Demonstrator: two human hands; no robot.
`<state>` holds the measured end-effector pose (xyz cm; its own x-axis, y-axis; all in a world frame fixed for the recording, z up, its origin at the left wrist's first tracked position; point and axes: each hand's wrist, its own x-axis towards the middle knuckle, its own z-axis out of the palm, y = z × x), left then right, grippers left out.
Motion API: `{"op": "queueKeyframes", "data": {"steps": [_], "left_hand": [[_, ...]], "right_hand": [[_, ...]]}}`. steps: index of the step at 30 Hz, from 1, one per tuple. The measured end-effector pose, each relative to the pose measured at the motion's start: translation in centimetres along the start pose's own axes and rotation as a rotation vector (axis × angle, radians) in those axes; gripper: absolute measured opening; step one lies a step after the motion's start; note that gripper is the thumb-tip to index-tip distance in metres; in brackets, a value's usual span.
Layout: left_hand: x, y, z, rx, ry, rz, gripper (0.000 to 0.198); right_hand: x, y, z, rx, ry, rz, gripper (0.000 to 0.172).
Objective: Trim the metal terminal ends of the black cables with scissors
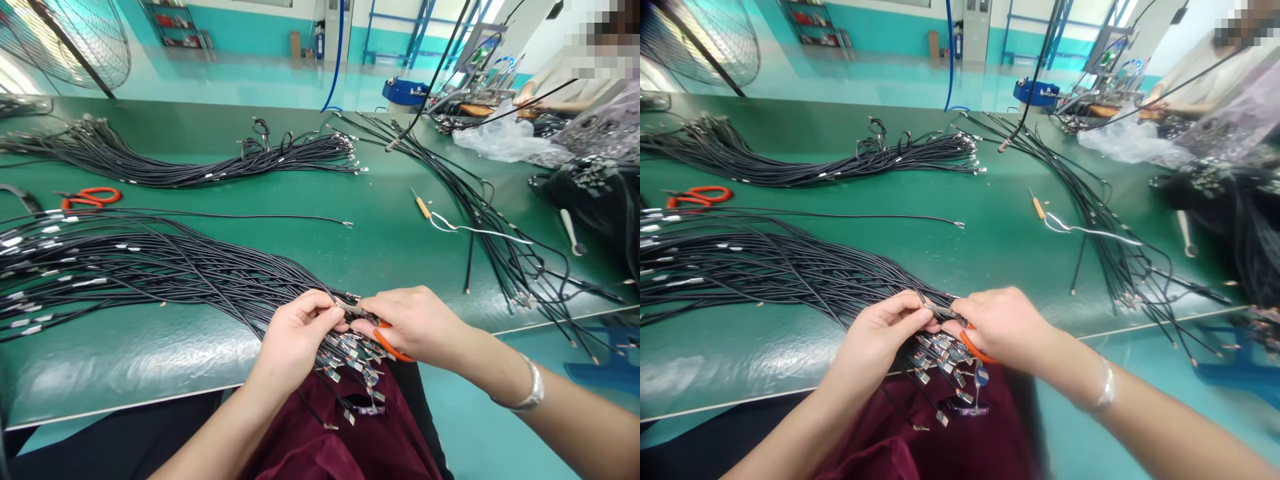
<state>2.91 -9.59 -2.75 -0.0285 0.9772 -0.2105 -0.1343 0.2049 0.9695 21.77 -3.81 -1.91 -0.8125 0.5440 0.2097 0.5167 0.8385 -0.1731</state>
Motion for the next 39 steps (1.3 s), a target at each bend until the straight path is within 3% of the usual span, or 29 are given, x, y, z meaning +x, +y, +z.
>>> {"op": "queueKeyframes", "data": {"steps": [12,20,39], "left_hand": [[0.1,0.0,0.0,0.069,0.034,0.01,0.014],[0.2,0.1,0.0,0.037,0.005,0.037,0.015],[0.0,0.2,0.0,0.085,0.002,0.066,0.013]], "right_hand": [[0.0,-0.3,0.4,-0.125,-0.021,-0.021,0.033],[-0.3,0.2,0.3,-0.022,0.024,0.018,0.028],[-0.4,0.3,-0.5,-0.006,-0.038,0.0,0.028]]}}
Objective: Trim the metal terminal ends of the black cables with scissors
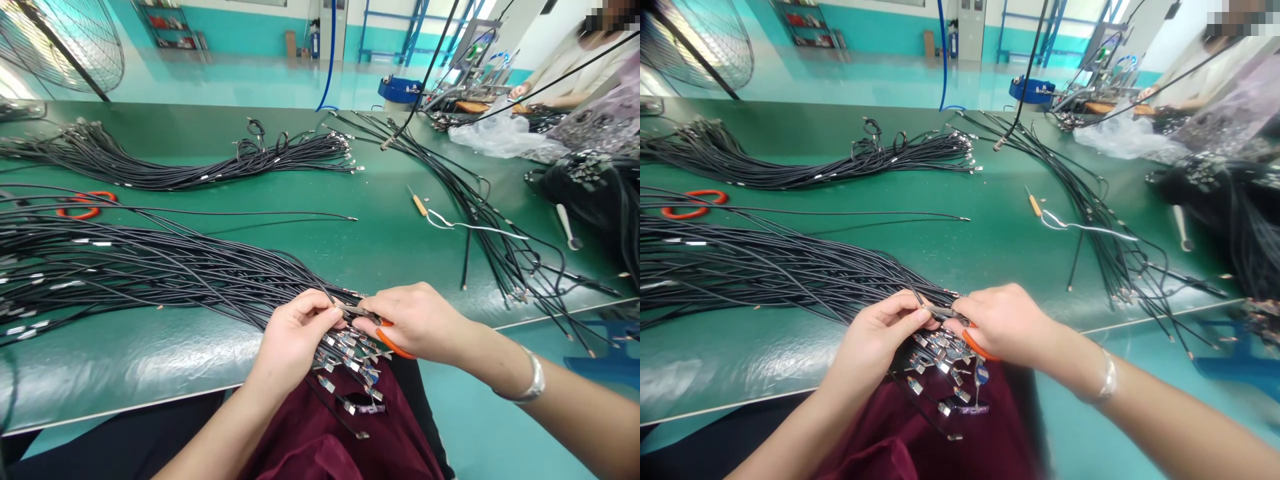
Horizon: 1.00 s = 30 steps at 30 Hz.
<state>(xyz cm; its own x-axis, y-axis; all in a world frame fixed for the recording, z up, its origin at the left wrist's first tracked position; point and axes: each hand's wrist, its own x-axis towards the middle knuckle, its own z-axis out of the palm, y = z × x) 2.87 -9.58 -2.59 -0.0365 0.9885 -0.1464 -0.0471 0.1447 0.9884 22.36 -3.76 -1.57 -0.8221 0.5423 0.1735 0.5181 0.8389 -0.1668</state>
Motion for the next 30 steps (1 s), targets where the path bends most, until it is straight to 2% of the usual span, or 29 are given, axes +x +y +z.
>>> {"op": "queueKeyframes", "data": {"steps": [15,30], "left_hand": [[-0.05,0.51,-0.14,0.035,0.019,0.045,0.014],[-0.14,0.57,0.04,0.002,0.024,0.011,0.012]], "right_hand": [[0.38,-0.29,0.34,0.078,-0.018,0.027,0.026],[0.28,-0.25,0.09,0.016,0.019,-0.002,0.029]]}}
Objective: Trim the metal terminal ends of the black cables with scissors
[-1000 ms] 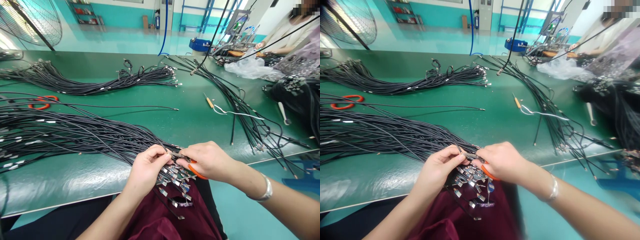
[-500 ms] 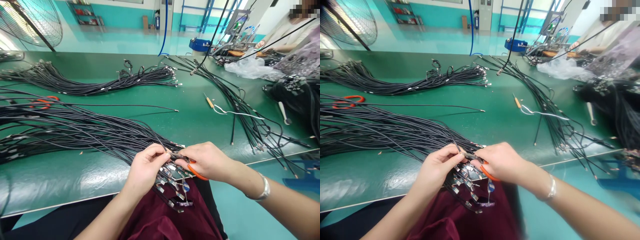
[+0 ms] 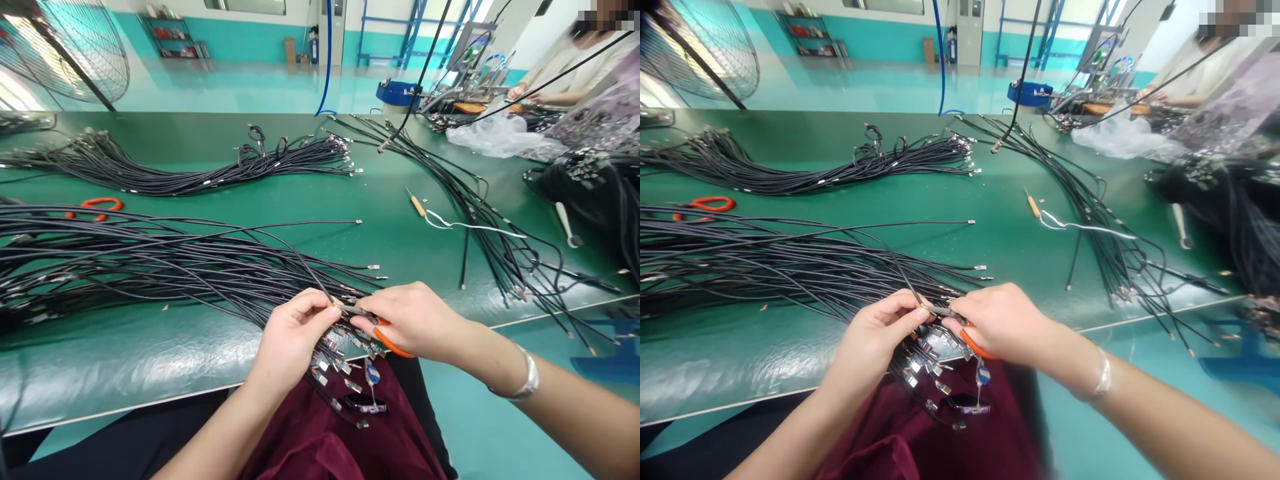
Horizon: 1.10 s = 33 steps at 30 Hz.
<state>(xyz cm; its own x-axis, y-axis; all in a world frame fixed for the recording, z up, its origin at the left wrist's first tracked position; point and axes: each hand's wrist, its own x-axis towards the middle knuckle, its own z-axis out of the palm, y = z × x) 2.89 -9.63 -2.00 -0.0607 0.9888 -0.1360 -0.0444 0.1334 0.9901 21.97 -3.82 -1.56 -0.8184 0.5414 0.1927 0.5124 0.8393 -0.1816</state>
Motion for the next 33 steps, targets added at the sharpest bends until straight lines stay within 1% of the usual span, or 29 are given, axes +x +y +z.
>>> {"op": "queueKeyframes", "data": {"steps": [7,12,20,25,30,33], "left_hand": [[-0.1,-0.4,-0.1,0.013,-0.011,-0.013,0.011],[0.0,-0.4,0.1,0.008,-0.001,0.004,0.012],[0.0,-0.9,0.1,0.007,0.019,-0.01,0.013],[-0.1,-1.0,0.1,0.006,0.021,-0.021,0.012],[0.0,-1.1,0.1,0.002,0.021,-0.009,0.013],[0.0,-1.1,0.0,-0.005,0.011,0.004,0.013]], "right_hand": [[-0.1,0.0,0.1,-0.038,0.0,-0.009,0.028],[-0.4,0.2,0.4,-0.02,0.005,-0.012,0.029],[0.0,0.0,0.6,-0.069,0.022,-0.036,0.031],[-0.1,-0.1,0.9,-0.08,0.009,-0.035,0.033],[-0.1,0.0,1.0,-0.064,-0.014,-0.028,0.036],[0.0,0.0,0.8,0.011,-0.035,0.0,0.036]]}}
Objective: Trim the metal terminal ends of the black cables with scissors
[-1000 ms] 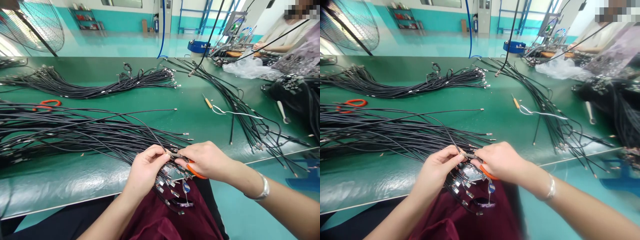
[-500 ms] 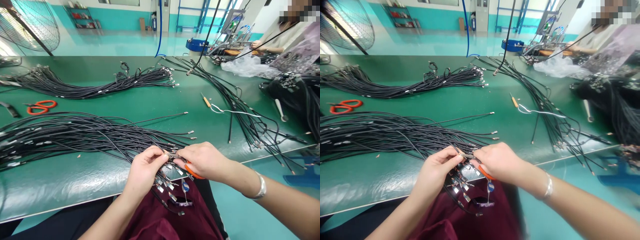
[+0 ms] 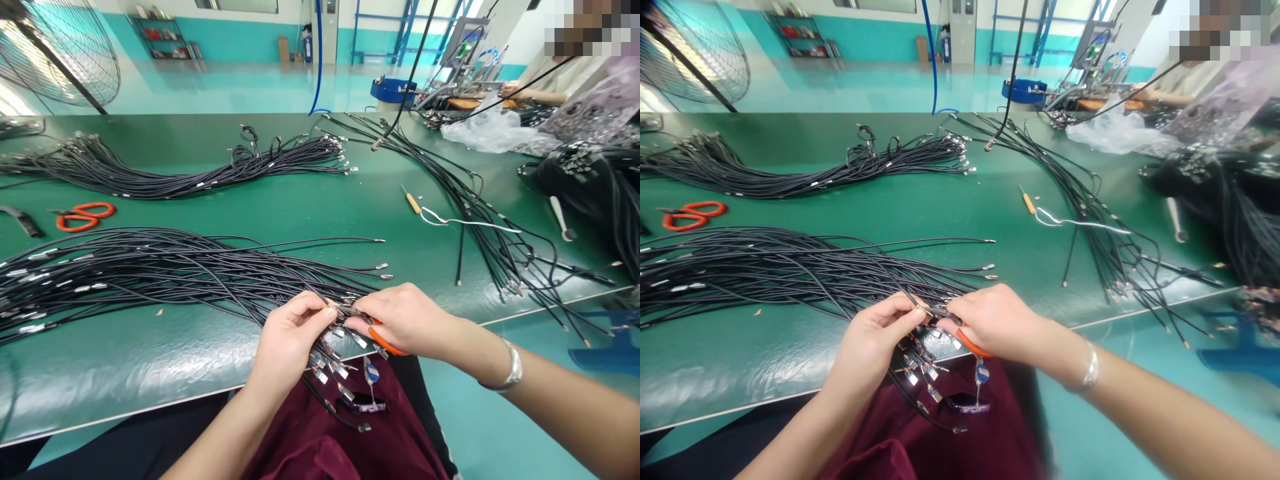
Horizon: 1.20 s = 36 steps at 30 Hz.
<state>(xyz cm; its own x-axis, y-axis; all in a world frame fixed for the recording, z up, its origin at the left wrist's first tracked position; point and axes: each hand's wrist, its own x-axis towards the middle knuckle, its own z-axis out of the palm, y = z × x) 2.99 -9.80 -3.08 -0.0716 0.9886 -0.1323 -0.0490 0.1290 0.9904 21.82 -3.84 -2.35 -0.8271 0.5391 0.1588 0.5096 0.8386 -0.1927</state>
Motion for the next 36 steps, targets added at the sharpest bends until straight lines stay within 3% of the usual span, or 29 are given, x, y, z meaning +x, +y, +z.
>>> {"op": "queueKeyframes", "data": {"steps": [8,12,18,22,27,33,36], "left_hand": [[0.2,-0.1,0.0,-0.01,0.008,0.035,0.01],[0.0,-0.1,-0.1,-0.036,0.009,0.027,0.011],[0.1,0.3,0.4,-0.283,-0.01,-0.084,0.013],[0.7,0.9,0.7,-0.435,-0.033,-0.141,0.012],[1.7,1.0,0.8,-0.612,-0.103,-0.183,0.016],[2.2,0.4,0.8,-0.672,-0.078,-0.157,0.005],[2.2,0.2,0.9,-0.679,-0.08,-0.157,0.006]], "right_hand": [[-0.3,0.1,-0.5,0.084,-0.069,0.074,0.031],[-0.2,0.0,-0.5,0.173,-0.045,0.093,0.031],[1.4,-1.4,-1.3,0.74,0.217,0.386,0.022],[2.6,-1.6,-1.5,1.15,0.223,0.502,0.023],[3.0,-0.9,-0.9,1.41,0.185,0.592,0.028],[1.3,-0.5,-1.2,1.396,0.204,0.619,0.033],[-0.4,-0.9,-1.8,1.409,0.085,0.644,0.041]]}}
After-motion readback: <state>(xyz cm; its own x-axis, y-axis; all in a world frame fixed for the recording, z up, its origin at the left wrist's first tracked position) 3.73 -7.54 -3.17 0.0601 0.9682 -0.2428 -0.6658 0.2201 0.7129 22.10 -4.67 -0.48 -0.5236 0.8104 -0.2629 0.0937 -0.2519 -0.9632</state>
